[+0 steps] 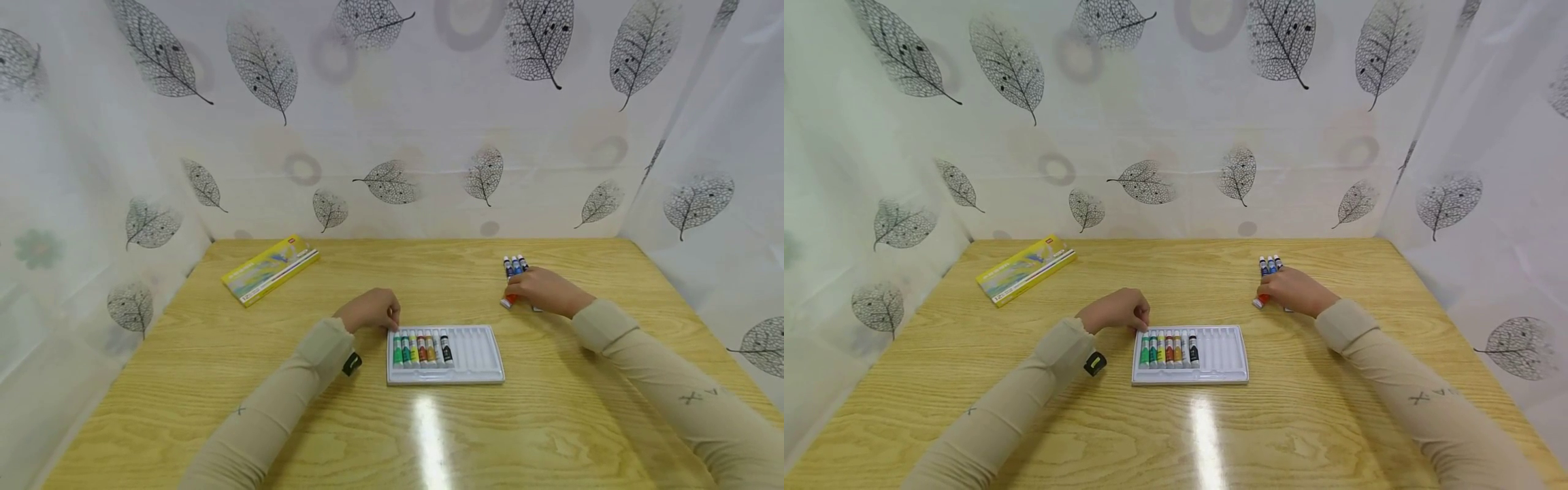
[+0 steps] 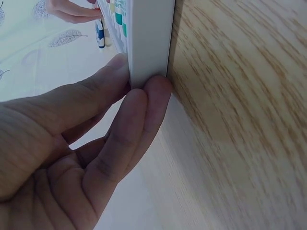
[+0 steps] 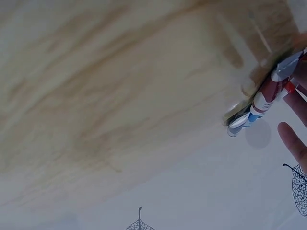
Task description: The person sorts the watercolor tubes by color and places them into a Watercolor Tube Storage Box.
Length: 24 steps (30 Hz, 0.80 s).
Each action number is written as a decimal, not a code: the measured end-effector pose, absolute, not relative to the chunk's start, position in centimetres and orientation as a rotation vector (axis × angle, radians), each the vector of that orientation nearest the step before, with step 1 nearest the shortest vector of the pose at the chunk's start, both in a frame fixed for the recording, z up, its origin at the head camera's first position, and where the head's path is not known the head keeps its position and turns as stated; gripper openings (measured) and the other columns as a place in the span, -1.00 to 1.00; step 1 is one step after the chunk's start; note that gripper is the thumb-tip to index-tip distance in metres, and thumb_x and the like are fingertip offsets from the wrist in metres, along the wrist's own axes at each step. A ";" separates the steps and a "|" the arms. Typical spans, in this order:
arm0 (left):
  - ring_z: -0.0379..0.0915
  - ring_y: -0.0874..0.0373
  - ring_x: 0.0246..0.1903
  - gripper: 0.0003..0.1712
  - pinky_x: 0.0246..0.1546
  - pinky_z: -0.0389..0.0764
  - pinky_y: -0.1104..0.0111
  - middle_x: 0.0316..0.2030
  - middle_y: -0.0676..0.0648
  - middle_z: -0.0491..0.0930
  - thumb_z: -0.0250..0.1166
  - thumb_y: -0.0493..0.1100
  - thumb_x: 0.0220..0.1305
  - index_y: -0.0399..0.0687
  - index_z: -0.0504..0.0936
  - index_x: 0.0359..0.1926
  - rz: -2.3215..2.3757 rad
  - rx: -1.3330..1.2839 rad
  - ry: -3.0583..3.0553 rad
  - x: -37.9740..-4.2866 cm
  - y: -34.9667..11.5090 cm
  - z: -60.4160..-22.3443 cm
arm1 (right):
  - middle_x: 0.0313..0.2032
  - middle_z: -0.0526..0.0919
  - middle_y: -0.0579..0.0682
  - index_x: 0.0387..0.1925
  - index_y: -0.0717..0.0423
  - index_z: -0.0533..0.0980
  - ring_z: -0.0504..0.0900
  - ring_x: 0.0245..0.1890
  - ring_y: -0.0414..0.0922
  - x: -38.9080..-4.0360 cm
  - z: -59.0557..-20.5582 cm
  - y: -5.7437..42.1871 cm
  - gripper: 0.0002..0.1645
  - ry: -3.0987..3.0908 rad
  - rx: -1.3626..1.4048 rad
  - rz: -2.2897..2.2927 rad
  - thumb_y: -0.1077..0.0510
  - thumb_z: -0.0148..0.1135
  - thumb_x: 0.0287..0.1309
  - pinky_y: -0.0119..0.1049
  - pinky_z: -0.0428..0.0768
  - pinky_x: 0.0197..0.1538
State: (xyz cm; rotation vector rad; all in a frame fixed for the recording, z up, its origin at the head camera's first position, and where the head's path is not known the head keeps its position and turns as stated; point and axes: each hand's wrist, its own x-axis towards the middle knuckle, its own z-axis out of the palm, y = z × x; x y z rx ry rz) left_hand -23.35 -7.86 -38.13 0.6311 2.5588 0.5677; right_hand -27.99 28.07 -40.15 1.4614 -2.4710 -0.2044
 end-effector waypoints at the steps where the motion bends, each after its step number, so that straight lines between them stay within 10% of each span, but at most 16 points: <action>1: 0.32 0.27 -0.61 -0.76 -0.42 0.37 0.47 -0.65 0.07 0.50 0.36 -0.20 0.11 -0.08 0.57 -0.65 0.569 0.631 2.558 -23.3 -7.9 -38.1 | -0.34 0.70 -0.02 -0.33 0.04 0.65 0.66 -0.34 -0.10 -28.0 -40.1 28.1 -0.78 -2.467 1.457 -0.200 0.29 0.42 -0.12 -0.14 0.58 -0.22; 24: 0.32 0.26 -0.60 -0.74 -0.44 0.37 0.47 -0.64 0.06 0.49 0.35 -0.22 0.11 -0.08 0.54 -0.66 0.586 0.616 2.552 -23.4 -7.9 -38.2 | -0.34 0.71 0.04 -0.31 0.23 0.63 0.67 -0.30 -0.04 -25.7 -35.6 26.8 -0.69 -2.263 1.409 -0.115 0.35 0.46 -0.24 -0.14 0.57 -0.14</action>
